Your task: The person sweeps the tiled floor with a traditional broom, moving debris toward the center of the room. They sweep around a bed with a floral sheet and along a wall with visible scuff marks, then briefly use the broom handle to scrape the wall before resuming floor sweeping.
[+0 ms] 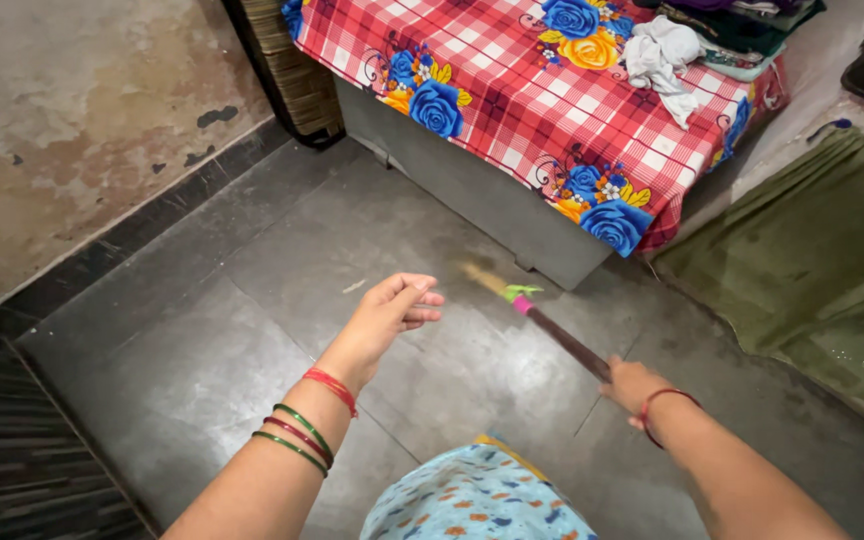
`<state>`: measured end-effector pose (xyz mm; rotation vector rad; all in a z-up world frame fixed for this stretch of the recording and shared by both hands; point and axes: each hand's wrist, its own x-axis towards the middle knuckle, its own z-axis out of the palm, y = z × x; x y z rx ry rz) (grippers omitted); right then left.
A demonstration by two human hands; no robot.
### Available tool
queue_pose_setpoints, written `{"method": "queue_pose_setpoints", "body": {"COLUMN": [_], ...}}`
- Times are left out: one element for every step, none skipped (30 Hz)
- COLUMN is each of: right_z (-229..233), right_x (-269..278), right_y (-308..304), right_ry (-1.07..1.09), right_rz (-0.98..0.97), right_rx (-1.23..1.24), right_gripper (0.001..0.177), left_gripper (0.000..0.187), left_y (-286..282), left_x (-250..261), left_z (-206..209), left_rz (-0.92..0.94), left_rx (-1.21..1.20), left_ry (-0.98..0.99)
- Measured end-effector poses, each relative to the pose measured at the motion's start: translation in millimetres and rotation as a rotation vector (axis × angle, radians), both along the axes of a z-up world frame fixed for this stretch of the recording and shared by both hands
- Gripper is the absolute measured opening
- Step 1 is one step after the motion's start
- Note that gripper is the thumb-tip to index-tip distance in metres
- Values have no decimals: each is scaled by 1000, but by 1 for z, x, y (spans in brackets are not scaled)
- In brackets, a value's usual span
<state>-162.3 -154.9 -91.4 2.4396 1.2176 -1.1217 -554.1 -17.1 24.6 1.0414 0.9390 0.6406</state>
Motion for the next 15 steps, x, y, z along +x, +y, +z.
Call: {"method": "queue_pose_setpoints", "body": {"right_z": [-8,-16,-28,-42,-57,-70,-80,-86,-88,-87,-82,-72,-61,-50,-39], "right_x": [-2,3,11,18,23,28,32,35,36,33,30,27,24,20,16], "right_y": [10,16,23,34,42,47,51,53,53,52,55,58,60,63,69], "right_ry": [22,43,152,262,373,392,411,430,465,499,531,551,568,585,619], "right_rz": [-84,-168,-226,-284,-342,-324,-311,-297,-240,-182,-124,-101,-75,-49,-84], "right_rx": [-11,-22,-13,-4,5,-11,-27,-43,-83,-123,-161,-172,-181,-191,-196], "right_gripper": [38,37,37,37,37,36,35,35,34,33,33,34,35,36,36], "left_gripper": [37,37,38,38,38,38,38,38,38,38,38,38,38,38,38], "left_y": [0,-1,-2,-4,-5,-5,-4,-2,1,2,5,8,12,14,16], "left_x": [0,0,0,1,0,-1,-3,-5,-4,-4,-2,1,7,13,18], "left_z": [-1,-3,-4,-5,-5,-6,-5,-5,-4,-2,0,3,6,9,11], "left_rz": [7,15,27,42,56,70,87,104,120,130,140,149,153,158,167], "left_rx": [-6,-11,-17,-22,-25,-28,-36,-44,-48,-50,-50,-50,-47,-44,-43], "left_ry": [10,20,34,42,51,60,78,96,109,101,90,80,87,95,101]}}
